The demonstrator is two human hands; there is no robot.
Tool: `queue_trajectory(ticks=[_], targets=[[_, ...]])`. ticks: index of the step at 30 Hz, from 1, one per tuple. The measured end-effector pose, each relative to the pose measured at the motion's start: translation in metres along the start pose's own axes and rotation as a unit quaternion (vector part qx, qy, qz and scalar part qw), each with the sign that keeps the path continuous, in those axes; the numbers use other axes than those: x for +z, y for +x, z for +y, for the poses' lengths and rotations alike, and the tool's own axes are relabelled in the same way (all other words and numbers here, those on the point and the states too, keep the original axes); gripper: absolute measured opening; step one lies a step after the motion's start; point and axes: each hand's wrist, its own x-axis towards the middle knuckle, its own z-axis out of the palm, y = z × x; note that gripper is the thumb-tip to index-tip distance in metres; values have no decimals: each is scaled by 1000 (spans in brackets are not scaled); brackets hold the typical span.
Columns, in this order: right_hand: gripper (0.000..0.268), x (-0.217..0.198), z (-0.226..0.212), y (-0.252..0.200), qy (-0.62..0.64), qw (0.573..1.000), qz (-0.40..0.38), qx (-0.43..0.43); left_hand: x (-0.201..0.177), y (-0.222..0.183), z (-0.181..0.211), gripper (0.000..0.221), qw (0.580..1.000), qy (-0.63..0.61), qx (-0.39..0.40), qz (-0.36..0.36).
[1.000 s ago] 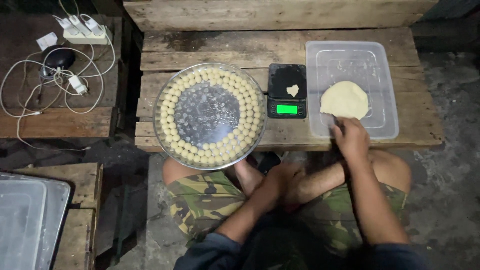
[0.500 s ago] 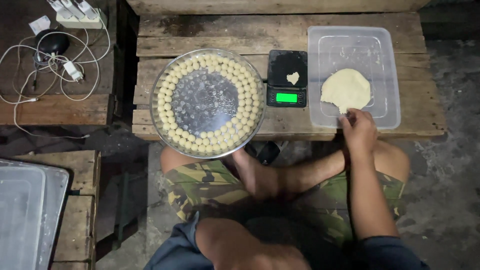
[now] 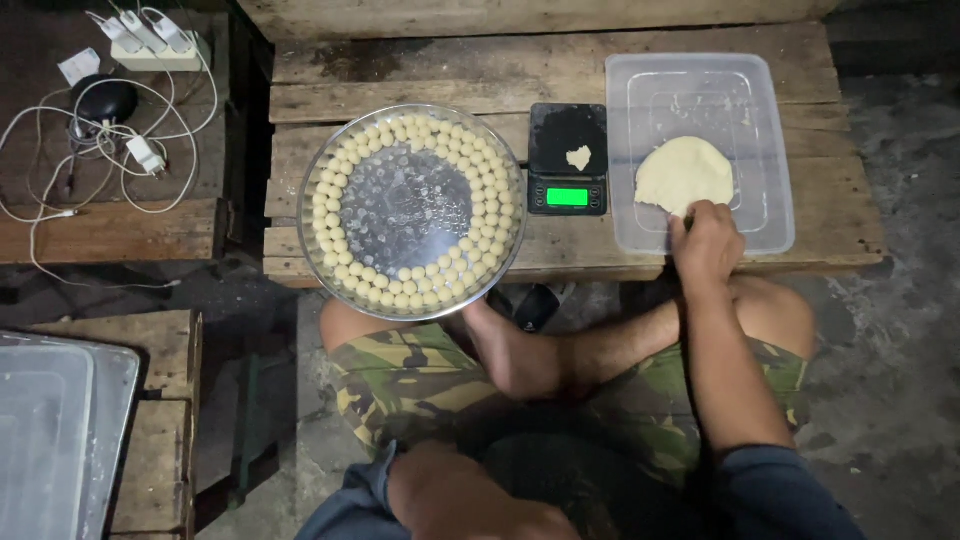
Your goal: Weighing small portions of dough on a digital scale and rolling them into uniform balls by hand.
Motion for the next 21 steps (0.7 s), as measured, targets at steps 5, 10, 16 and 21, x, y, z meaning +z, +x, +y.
queue_trajectory(ticks=[5,10,16,21], targets=[[20,-20,-20,-7,10,997,61,-40,-16,-5,-99,24,996,37,-57,52],[22,-34,-59,-2,131,985,68,-90,-48,3,-167,24,977,90,-146,128],[26,-34,-126,42,187,972,37,-140,-77,-15,-223,27,891,275,-358,53],[19,-27,-146,64,192,974,29,-119,-80,-10,-221,32,863,259,-432,32]])
